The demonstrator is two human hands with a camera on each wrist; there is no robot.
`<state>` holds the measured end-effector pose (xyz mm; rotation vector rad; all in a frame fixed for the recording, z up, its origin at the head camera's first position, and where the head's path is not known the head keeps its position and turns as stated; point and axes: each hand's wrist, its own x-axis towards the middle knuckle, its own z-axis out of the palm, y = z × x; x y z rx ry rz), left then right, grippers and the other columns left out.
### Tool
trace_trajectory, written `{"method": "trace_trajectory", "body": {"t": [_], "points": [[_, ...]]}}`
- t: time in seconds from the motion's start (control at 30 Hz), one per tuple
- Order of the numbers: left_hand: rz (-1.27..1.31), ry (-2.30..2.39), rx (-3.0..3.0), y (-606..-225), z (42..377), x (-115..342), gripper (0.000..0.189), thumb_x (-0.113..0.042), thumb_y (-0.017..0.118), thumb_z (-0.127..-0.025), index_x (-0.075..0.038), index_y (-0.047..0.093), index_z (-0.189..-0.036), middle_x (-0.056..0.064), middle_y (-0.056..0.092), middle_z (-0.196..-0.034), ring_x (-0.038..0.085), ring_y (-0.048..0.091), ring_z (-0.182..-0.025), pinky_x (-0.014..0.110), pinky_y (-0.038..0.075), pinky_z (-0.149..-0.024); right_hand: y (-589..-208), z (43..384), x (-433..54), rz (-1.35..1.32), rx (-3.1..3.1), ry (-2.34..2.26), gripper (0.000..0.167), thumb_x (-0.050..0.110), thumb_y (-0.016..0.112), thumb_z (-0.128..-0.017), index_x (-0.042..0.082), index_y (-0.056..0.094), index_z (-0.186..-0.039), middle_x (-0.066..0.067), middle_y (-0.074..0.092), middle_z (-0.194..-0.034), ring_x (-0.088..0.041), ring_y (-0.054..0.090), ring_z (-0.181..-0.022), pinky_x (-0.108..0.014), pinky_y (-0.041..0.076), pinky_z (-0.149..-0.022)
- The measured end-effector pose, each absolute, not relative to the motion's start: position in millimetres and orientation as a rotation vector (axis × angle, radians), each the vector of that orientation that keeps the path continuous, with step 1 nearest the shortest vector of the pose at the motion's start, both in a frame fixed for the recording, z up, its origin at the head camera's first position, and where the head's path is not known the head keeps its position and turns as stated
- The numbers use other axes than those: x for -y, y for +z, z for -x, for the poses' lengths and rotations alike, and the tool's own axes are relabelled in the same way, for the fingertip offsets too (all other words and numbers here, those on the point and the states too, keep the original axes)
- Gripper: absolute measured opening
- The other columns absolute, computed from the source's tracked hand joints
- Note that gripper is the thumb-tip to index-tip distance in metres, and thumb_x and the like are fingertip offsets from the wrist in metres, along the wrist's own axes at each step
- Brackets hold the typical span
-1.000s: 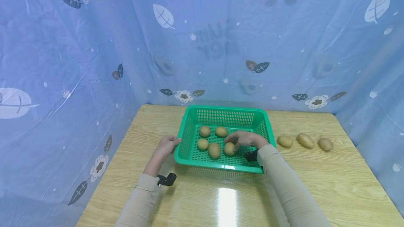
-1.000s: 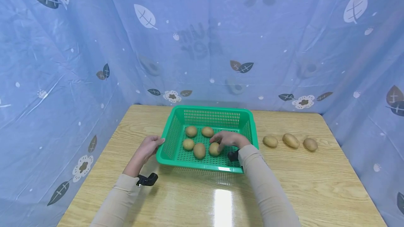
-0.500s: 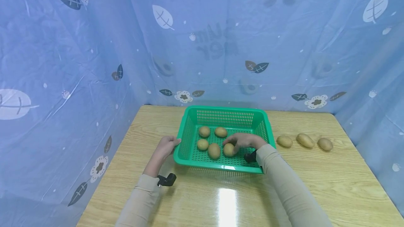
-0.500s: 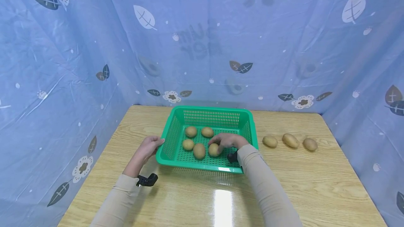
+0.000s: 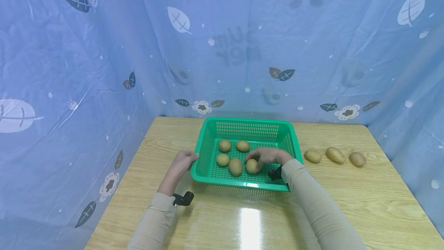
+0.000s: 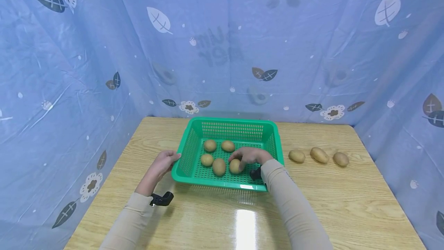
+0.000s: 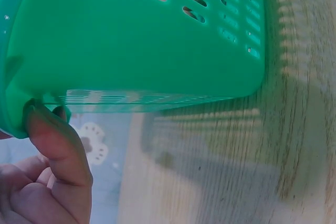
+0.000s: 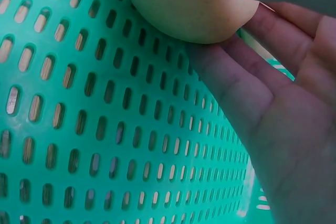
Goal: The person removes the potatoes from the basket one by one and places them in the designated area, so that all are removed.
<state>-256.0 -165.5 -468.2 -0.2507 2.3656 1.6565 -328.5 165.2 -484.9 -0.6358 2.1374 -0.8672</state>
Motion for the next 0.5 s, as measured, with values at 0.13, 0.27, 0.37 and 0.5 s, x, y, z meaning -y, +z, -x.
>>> {"method": "trace_trajectory", "body": {"t": [0.13,0.27,0.37,0.5], "points": [[0.249,1.661,-2.365,-467.0,255.5,165.4,0.033,-0.022,0.05,-0.098,0.006,0.059,-0.114,0.016,0.065,-0.099,0.018,0.064,-0.085,0.03,0.052,-0.077,-484.3,328.9,-165.1,0.677,-2.147,-0.851,0.053,0.0,0.069,-0.079,0.012,0.057,-0.13,-0.009,0.051,-0.139,-0.034,0.041,-0.132,-0.051,0.037,-0.104],[0.245,1.662,-2.363,-466.4,254.8,165.9,0.035,-0.023,0.05,-0.098,0.006,0.059,-0.115,0.018,0.065,-0.101,0.02,0.064,-0.086,0.032,0.053,-0.078,-484.7,329.0,-164.9,0.684,-2.173,-0.856,0.052,0.0,0.068,-0.078,0.012,0.058,-0.128,-0.008,0.052,-0.137,-0.034,0.042,-0.13,-0.05,0.038,-0.103],[0.252,1.661,-2.362,-468.0,255.7,166.3,0.034,-0.023,0.05,-0.098,0.006,0.059,-0.114,0.016,0.066,-0.1,0.019,0.065,-0.085,0.032,0.053,-0.078,-484.3,328.3,-164.1,0.632,-2.186,-0.905,0.052,-0.001,0.069,-0.076,0.012,0.06,-0.126,-0.008,0.052,-0.136,-0.034,0.041,-0.131,-0.051,0.038,-0.103],[0.256,1.66,-2.363,-469.7,257.4,166.4,0.032,-0.022,0.05,-0.098,0.005,0.06,-0.112,0.014,0.066,-0.096,0.016,0.064,-0.082,0.031,0.052,-0.076,-481.6,327.1,-163.5,0.567,-2.204,-0.963,0.052,0.0,0.069,-0.074,0.012,0.061,-0.124,-0.009,0.049,-0.138,-0.034,0.04,-0.13,-0.051,0.039,-0.101]]}}
